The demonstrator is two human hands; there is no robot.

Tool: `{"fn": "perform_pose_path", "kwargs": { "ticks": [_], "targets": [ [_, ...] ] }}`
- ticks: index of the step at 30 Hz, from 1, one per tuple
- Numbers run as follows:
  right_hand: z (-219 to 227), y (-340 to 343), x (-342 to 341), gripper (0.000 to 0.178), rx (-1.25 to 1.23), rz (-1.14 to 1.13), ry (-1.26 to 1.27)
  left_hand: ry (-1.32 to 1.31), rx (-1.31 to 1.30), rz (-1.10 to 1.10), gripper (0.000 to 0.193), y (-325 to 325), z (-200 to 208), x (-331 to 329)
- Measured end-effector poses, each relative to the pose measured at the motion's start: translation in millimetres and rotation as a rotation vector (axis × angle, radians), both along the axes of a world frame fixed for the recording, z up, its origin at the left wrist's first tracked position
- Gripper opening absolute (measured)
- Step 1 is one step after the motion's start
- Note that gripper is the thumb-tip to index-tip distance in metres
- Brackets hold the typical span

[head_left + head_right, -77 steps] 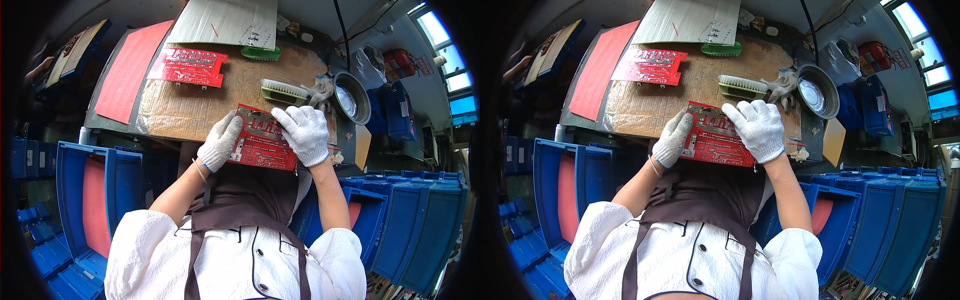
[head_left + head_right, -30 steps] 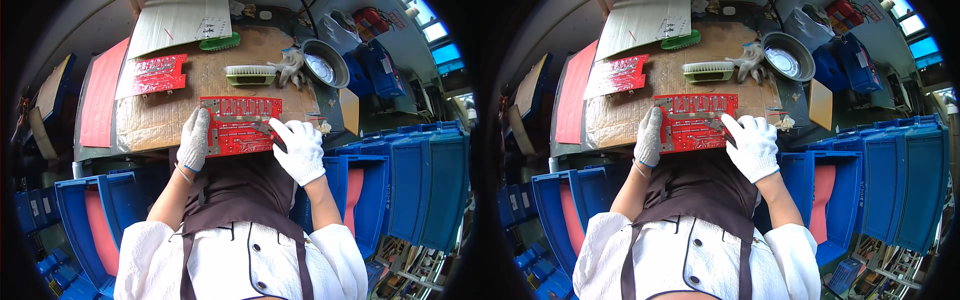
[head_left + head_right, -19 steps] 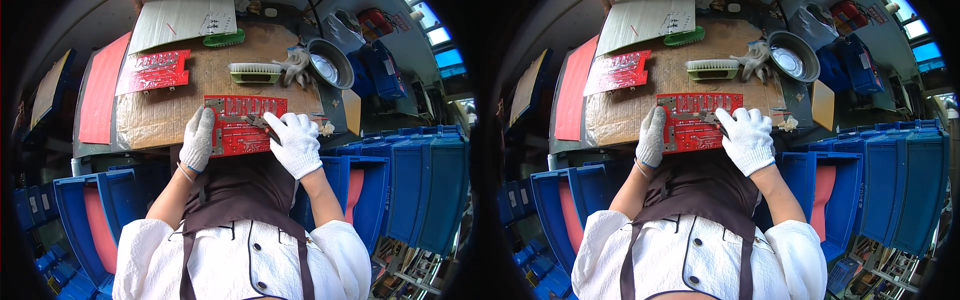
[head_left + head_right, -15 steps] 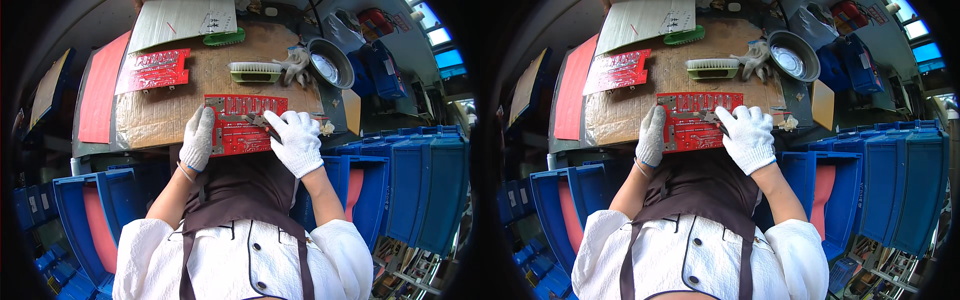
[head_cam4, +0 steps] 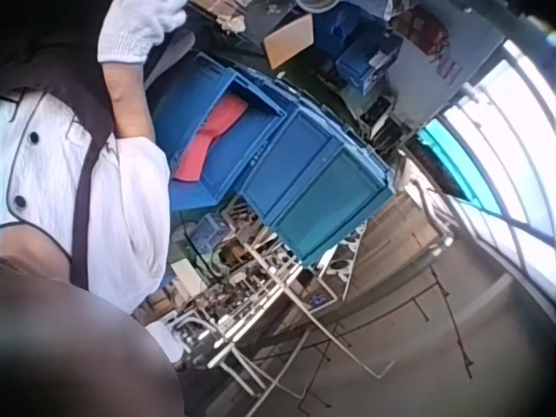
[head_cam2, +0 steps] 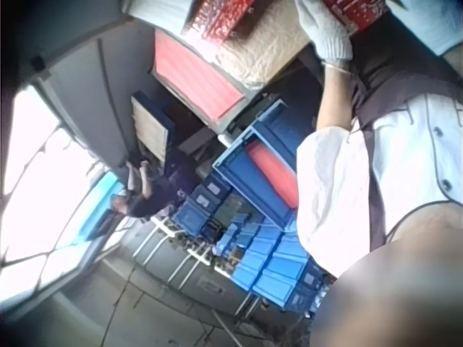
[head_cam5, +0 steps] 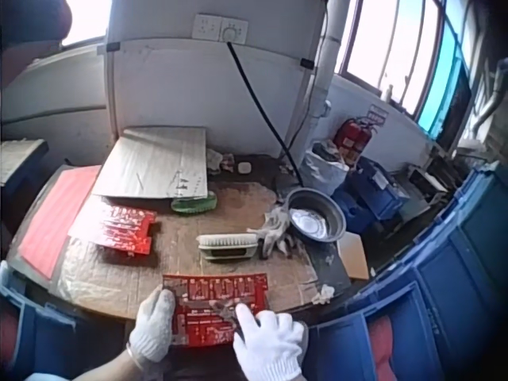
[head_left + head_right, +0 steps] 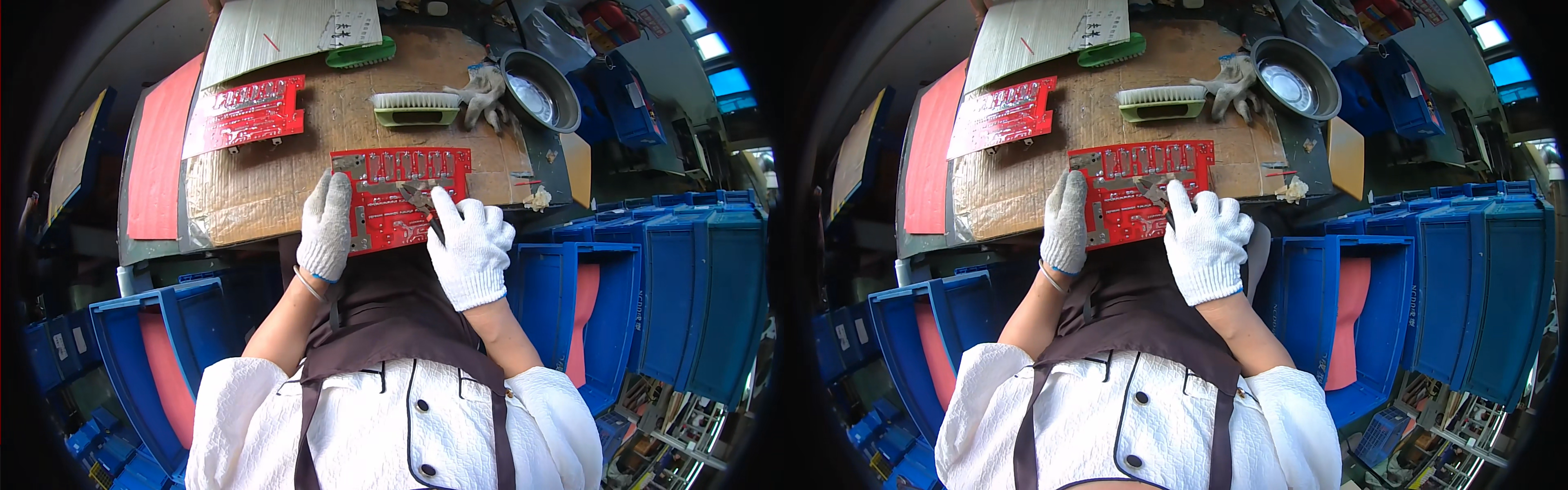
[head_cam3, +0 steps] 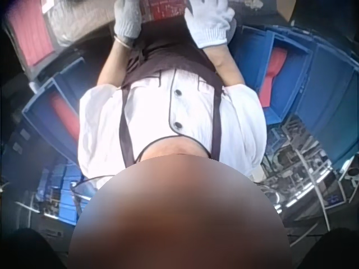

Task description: The person is trimming the excess length of component leads on red printed circuit boards using pliers.

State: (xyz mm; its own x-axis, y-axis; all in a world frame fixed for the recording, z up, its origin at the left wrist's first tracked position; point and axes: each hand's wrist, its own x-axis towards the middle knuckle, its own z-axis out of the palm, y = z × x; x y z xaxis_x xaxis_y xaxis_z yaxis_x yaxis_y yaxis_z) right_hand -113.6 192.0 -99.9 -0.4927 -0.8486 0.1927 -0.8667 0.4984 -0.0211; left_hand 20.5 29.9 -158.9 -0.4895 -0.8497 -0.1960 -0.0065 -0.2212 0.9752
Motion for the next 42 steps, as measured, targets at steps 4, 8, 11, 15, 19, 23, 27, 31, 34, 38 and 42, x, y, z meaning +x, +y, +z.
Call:
{"fn": "perform_pose_path", "kwargs": {
  "ticks": [4,8,11,15,19,23,27,31,34,38,42],
  "targets": [
    [-7,-1,4,0.058,0.014,-0.051,-0.1,0.028,0.015,-0.006,0.059,2,11,-1],
    [-7,3,4,0.059,-0.018,-0.03,-0.053,0.054,0.034,-0.002,0.058,4,9,0],
    [-2,4,4,0.06,-0.006,-0.009,-0.019,0.053,0.023,0.016,0.058,7,13,-1],
    [-4,2,4,0.06,-0.008,-0.009,0.026,0.022,-0.009,0.003,0.058,2,1,1],
    [-11,0,6,0.056,0.011,-0.029,0.017,0.057,0.011,-0.026,0.057,2,5,1],
    [-13,2,5,0.053,0.02,-0.034,-0.054,0.064,0.005,-0.033,0.056,3,10,0],
    [-13,4,4,0.053,-0.019,-0.022,-0.125,0.073,0.032,-0.039,0.056,4,13,0],
    [-9,3,5,0.056,-0.078,-0.006,0.056,0.076,0.026,-0.035,0.058,2,6,0],
    [-9,0,5,0.058,-0.071,0.002,0.054,0.056,0.028,-0.013,0.058,4,9,1],
    [-14,0,5,0.059,0.043,-0.038,-0.037,0.071,0.042,-0.023,0.058,3,9,1],
    [-27,5,-1,0.059,-0.075,0.01,-0.161,0.067,0.039,-0.034,0.054,4,14,0]
  ]
}}
